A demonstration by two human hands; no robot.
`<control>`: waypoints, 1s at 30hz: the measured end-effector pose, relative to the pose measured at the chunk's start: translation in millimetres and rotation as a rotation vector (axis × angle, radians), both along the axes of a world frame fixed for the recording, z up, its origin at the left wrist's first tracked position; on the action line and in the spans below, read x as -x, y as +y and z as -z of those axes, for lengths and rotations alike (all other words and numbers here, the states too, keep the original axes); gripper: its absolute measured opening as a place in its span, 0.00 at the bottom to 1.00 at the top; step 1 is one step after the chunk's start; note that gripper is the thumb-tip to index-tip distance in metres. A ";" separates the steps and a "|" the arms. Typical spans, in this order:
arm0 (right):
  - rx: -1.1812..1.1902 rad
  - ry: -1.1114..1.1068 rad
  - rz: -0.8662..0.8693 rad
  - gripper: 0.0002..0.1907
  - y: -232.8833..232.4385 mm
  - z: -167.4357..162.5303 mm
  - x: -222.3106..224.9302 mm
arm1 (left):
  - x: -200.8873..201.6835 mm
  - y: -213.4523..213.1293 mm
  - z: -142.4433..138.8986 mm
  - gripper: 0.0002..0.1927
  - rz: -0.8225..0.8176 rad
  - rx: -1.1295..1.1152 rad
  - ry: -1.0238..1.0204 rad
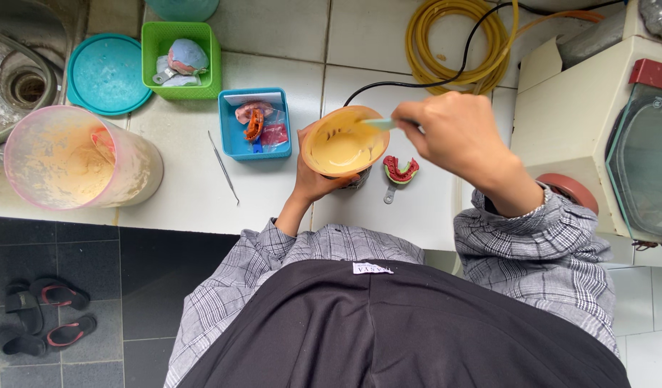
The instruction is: The person holds a flexible orange mixing bowl and uses a blue plastic spatula to scrape dried plaster residue from its inner walls, rotating the bowl to reach different sides. A dental prosthesis and other dental lab items sit on the tiled bench beside the work.
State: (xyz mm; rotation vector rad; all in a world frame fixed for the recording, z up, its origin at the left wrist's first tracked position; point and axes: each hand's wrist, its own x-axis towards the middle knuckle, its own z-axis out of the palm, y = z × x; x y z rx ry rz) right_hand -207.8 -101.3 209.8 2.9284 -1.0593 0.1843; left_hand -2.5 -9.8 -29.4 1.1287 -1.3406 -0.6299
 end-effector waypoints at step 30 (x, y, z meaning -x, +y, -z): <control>-0.024 0.010 0.012 0.06 -1.9 -8.1 -8.4 | 1.6 1.9 8.4 0.55 -0.114 0.005 -0.214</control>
